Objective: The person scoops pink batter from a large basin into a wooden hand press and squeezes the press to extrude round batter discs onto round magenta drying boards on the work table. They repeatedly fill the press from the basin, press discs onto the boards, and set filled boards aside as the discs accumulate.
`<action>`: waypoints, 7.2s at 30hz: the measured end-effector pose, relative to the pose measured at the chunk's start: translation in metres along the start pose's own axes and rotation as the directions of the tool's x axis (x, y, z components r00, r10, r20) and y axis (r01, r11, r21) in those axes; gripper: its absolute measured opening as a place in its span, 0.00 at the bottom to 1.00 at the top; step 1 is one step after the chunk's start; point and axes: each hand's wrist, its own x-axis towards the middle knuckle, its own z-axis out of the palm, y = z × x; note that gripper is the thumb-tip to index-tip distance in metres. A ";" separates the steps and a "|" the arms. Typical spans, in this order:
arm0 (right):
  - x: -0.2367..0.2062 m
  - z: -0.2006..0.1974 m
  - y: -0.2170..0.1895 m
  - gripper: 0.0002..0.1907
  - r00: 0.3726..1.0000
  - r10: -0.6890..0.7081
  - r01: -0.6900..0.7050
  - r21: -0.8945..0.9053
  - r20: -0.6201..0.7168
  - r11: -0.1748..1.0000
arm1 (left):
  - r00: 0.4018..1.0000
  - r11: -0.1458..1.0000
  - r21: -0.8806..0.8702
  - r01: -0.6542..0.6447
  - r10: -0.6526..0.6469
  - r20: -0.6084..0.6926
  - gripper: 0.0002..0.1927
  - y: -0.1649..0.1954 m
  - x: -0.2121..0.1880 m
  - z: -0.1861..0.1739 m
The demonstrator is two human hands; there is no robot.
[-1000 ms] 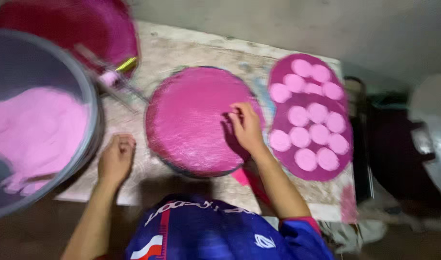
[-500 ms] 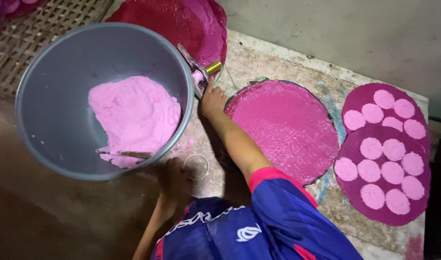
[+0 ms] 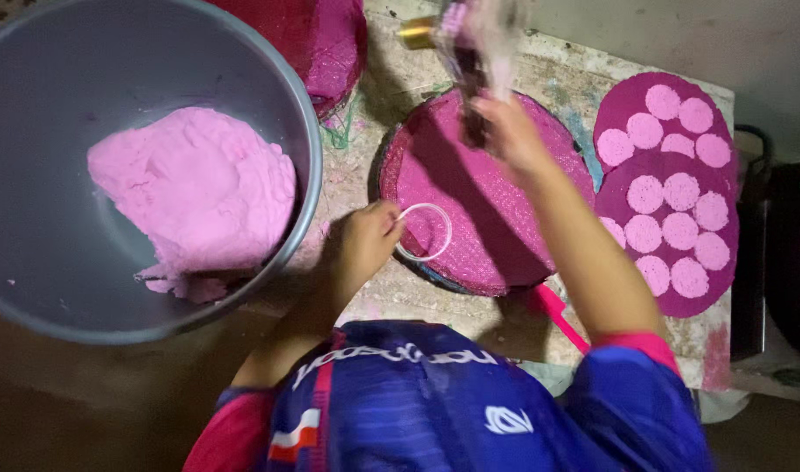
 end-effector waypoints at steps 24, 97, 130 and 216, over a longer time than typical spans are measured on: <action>-0.139 -0.056 0.014 0.43 0.877 0.481 -0.304 -0.776 -0.001 0.553 | 0.982 -0.648 -0.740 0.183 0.163 0.100 0.26 0.012 0.109 0.047; -0.223 -0.129 0.183 0.39 0.879 -0.367 0.339 -0.143 -0.304 0.930 | 0.936 0.975 0.201 -0.100 0.024 0.350 0.68 0.029 0.083 0.022; -0.177 0.032 -0.036 0.23 0.323 -0.273 0.946 -0.312 0.906 0.084 | 0.897 0.835 -0.435 0.337 -0.145 0.418 0.25 0.010 -0.089 -0.251; -0.136 0.265 -0.109 0.14 0.695 -0.083 0.533 -0.589 0.714 -0.607 | 0.974 0.911 0.411 -0.021 0.111 -0.197 0.24 -0.092 -0.042 -0.298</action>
